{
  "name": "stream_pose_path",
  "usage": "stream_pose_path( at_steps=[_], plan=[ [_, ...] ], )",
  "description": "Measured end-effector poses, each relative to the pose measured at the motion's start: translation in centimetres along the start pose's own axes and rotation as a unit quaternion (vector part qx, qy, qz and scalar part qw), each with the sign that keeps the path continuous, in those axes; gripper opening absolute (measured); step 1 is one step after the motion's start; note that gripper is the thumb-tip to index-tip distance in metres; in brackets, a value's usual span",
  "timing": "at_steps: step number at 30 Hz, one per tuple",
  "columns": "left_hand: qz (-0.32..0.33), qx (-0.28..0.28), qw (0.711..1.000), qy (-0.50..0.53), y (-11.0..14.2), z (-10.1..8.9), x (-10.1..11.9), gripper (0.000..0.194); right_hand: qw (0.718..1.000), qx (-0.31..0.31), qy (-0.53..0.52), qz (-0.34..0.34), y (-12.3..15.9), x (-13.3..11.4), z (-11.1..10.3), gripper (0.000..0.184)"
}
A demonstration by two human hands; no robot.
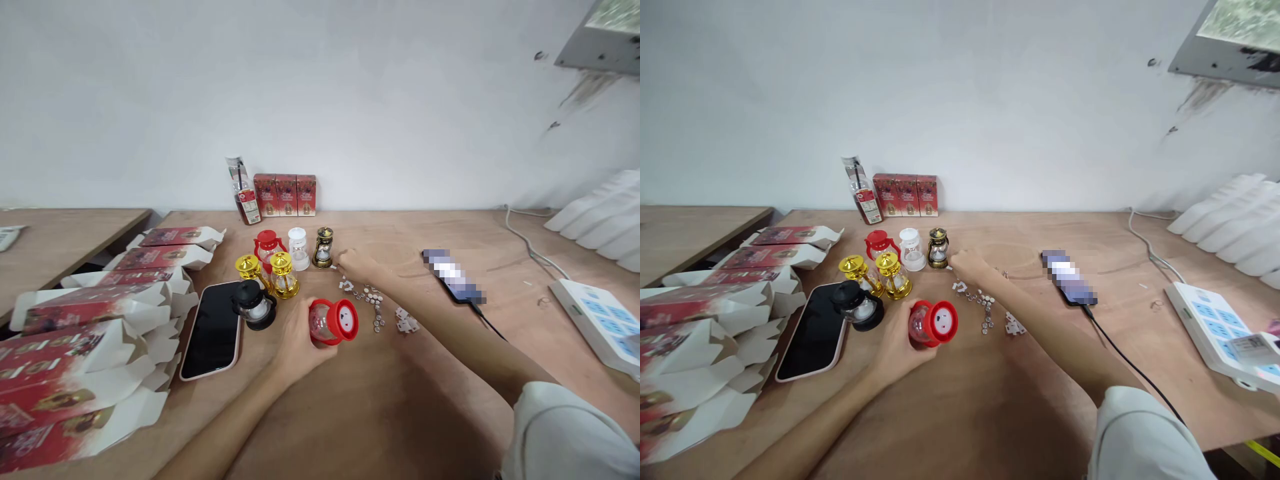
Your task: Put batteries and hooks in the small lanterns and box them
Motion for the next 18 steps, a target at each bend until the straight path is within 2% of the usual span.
stream_pose_path(
  at_steps=[8,18],
  plan=[
    [0.012,0.007,1.0,-0.003,0.0,0.0,0.0,0.058,1.0,0.007,0.0,0.018,0.9,-0.1,-1.4,0.023],
    [0.021,0.011,1.0,-0.007,0.0,-0.1,0.2,0.058,0.995,-0.045,-0.07,0.057,0.1,2.4,0.1,0.019]
  ],
)
Point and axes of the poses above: each hand's wrist, its own y-axis away from the middle knuckle, its own z-axis out of the palm, x = y × z, the point moved 10 cm from there along -y, towards the middle knuckle, and after that the axes turned 3 degrees about z, right-handed, at the moved point
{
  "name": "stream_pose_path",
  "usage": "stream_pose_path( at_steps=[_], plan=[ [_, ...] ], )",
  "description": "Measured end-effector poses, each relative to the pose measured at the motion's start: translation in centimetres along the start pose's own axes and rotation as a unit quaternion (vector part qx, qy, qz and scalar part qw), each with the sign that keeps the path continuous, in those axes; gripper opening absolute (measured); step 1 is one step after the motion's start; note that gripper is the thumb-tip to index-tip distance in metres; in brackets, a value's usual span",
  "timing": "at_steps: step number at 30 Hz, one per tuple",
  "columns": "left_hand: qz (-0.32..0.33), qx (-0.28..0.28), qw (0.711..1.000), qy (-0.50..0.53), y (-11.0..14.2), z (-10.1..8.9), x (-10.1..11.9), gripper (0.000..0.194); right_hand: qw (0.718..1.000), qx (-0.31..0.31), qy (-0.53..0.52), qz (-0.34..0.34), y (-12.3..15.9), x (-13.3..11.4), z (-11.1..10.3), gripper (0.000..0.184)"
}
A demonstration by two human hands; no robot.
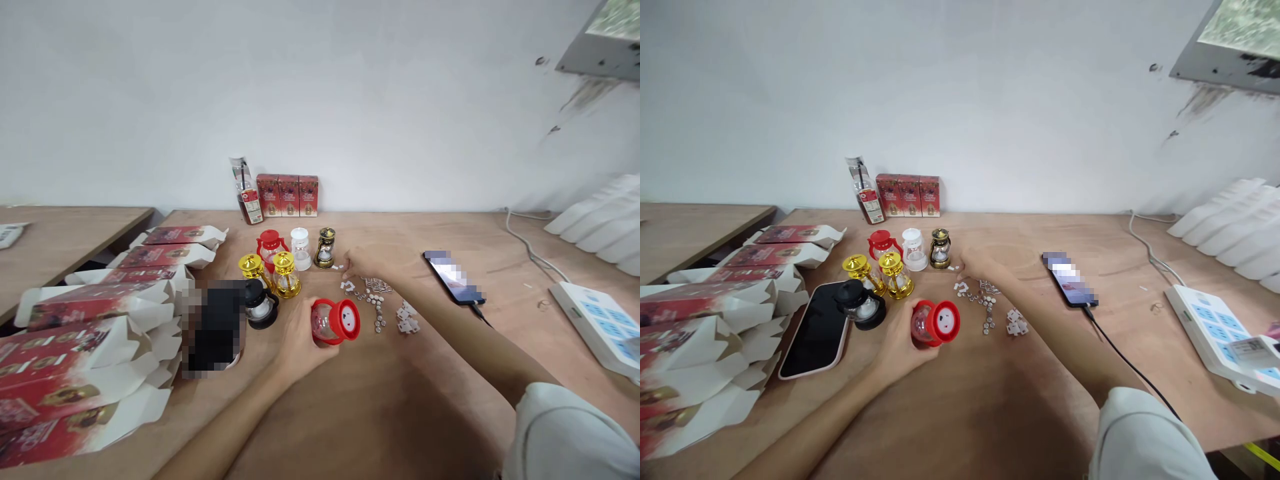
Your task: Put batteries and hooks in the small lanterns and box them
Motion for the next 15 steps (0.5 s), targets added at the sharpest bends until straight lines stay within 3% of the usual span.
stream_pose_path(
  at_steps=[7,15],
  plan=[
    [-0.003,0.0,1.0,-0.002,0.0,0.1,-0.1,0.06,1.0,-0.017,-0.014,0.003,0.2,0.5,0.8,0.02],
    [-0.004,-0.001,1.0,0.003,0.1,0.1,-0.2,0.057,0.998,-0.018,0.042,0.047,0.3,1.0,1.4,0.029]
  ],
)
Point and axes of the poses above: each hand's wrist, its own y-axis away from the middle knuckle, its own z-axis out of the palm, x = y × z, the point moved 10 cm from there along -y, towards the middle knuckle, and after that the axes turned 3 degrees about z, right-handed, at the moved point
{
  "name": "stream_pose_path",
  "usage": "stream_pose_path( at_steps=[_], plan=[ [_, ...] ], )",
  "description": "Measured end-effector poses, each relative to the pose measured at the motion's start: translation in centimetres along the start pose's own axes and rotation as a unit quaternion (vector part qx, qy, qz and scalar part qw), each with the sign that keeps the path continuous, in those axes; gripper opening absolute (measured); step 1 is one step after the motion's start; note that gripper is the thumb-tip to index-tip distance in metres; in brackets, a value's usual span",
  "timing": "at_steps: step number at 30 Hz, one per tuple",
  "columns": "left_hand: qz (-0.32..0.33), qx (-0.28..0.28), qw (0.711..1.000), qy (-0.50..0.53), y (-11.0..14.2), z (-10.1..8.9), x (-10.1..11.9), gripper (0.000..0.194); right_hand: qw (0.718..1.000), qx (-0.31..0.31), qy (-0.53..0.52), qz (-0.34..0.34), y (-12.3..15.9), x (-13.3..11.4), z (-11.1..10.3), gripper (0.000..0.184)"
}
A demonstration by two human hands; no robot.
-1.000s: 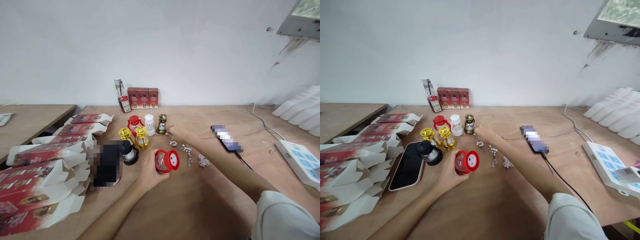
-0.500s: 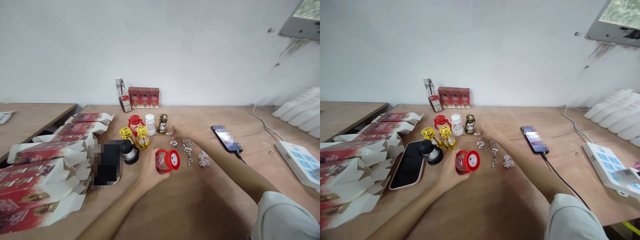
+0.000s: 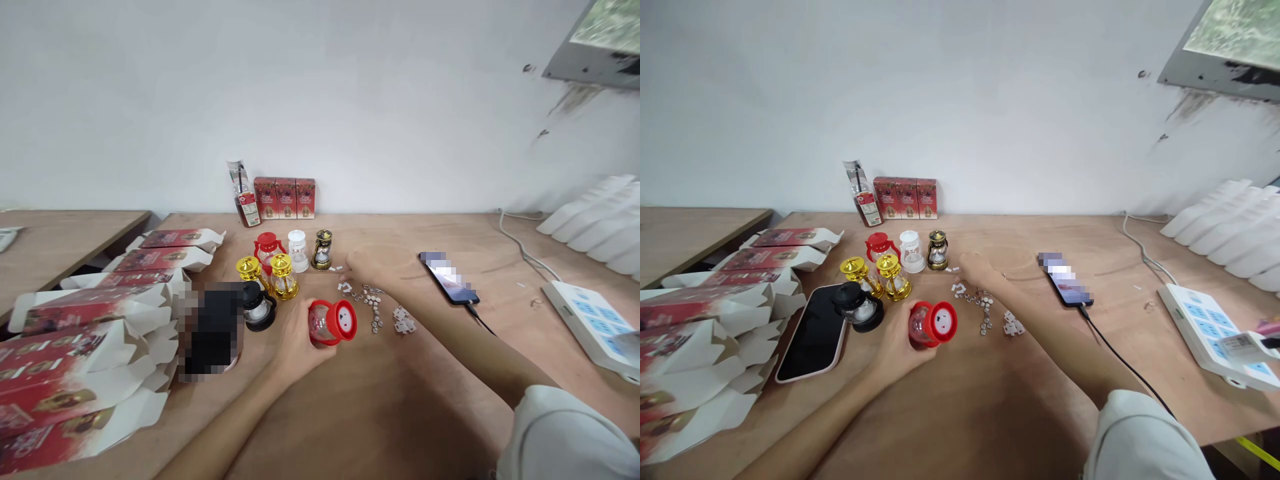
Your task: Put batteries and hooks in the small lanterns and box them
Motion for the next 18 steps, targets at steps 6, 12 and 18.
stream_pose_path(
  at_steps=[6,12,18],
  plan=[
    [0.007,0.003,1.0,-0.01,0.0,0.0,0.1,0.059,1.0,-0.004,0.003,0.006,0.1,-0.1,0.3,0.031],
    [0.016,0.005,1.0,-0.007,0.1,-0.1,0.2,0.059,1.0,-0.01,-0.024,-0.004,-0.1,-0.1,0.8,0.029],
    [0.012,0.0,1.0,-0.003,0.1,0.1,0.0,0.059,0.995,0.038,-0.089,-0.021,1.4,-0.4,-0.7,0.018]
  ],
)
Point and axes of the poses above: each hand's wrist, its own y-axis away from the middle knuckle, its own z-axis out of the palm, x = y × z, the point moved 10 cm from there along -y, towards the middle knuckle, and after that the axes turned 3 degrees about z, right-handed, at the moved point
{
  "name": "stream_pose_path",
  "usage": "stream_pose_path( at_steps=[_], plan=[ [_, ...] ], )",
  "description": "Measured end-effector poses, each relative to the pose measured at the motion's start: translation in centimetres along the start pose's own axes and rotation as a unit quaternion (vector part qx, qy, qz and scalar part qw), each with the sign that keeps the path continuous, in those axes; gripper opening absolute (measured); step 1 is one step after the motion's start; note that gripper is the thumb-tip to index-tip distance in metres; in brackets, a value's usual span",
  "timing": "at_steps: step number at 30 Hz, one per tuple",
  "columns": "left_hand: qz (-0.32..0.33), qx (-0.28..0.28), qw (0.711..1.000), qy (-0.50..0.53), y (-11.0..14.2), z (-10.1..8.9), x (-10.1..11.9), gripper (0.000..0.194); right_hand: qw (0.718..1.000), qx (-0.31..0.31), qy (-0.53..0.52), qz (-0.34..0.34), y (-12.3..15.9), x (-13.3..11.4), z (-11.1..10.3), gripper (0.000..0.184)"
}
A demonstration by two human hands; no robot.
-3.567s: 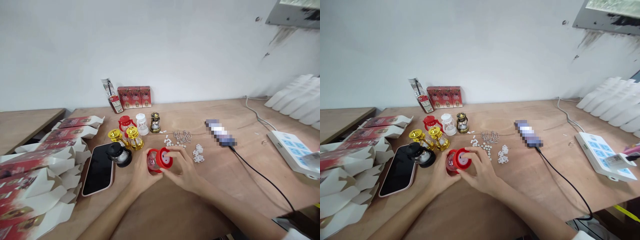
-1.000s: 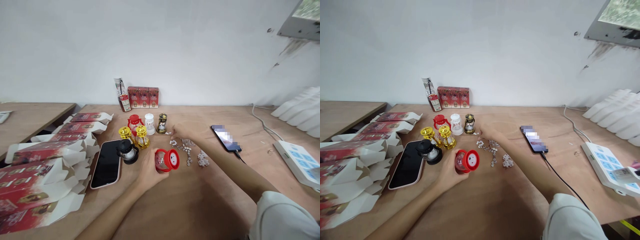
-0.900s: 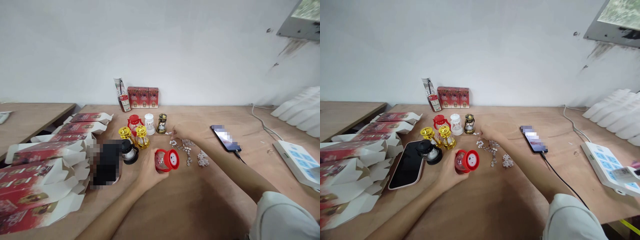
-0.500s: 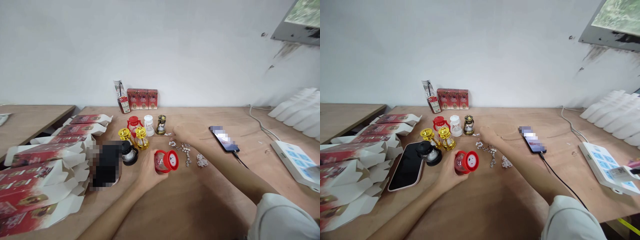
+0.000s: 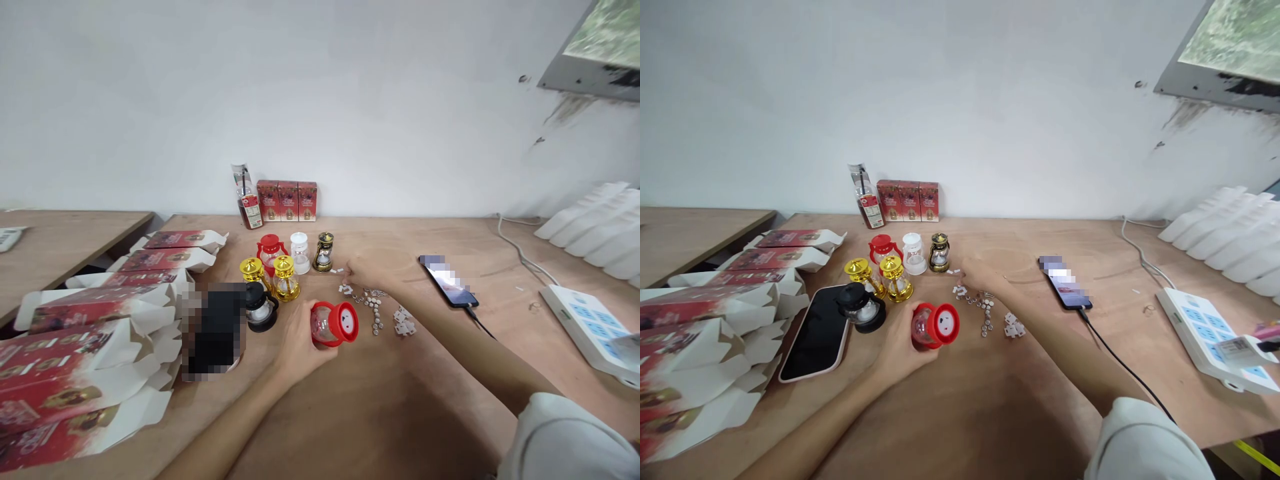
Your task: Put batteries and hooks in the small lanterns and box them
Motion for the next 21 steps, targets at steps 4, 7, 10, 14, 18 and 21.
stream_pose_path(
  at_steps=[4,7,10,14,18,21],
  plan=[
    [-0.006,0.0,1.0,0.002,-0.1,0.0,0.0,0.06,0.993,0.098,-0.056,-0.018,3.7,-1.1,-2.2,0.013],
    [-0.007,-0.001,1.0,0.01,-0.1,0.0,0.0,0.057,0.977,0.182,-0.104,-0.046,8.1,-2.1,-3.4,0.015],
    [-0.009,-0.002,1.0,0.016,-0.1,0.0,0.0,0.057,0.904,0.327,-0.206,-0.182,13.6,-4.2,-5.4,0.013],
    [-0.006,-0.005,1.0,-0.007,0.0,0.0,-0.1,0.059,0.87,0.373,-0.196,-0.257,16.7,-6.1,-5.2,0.013],
    [0.026,-0.009,0.999,-0.046,0.0,0.0,0.4,0.06,0.865,0.39,-0.161,-0.272,17.0,-6.5,-5.0,0.017],
    [0.042,-0.006,0.997,-0.059,0.0,0.0,0.6,0.059,0.876,0.374,-0.156,-0.261,16.7,-6.1,-4.8,0.019]
  ],
)
Point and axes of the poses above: each hand's wrist, its own y-axis away from the middle knuckle, its own z-axis out of the palm, x = y × z, the point moved 10 cm from there along -y, towards the middle knuckle, and after that the axes turned 3 degrees about z, right-handed, at the moved point
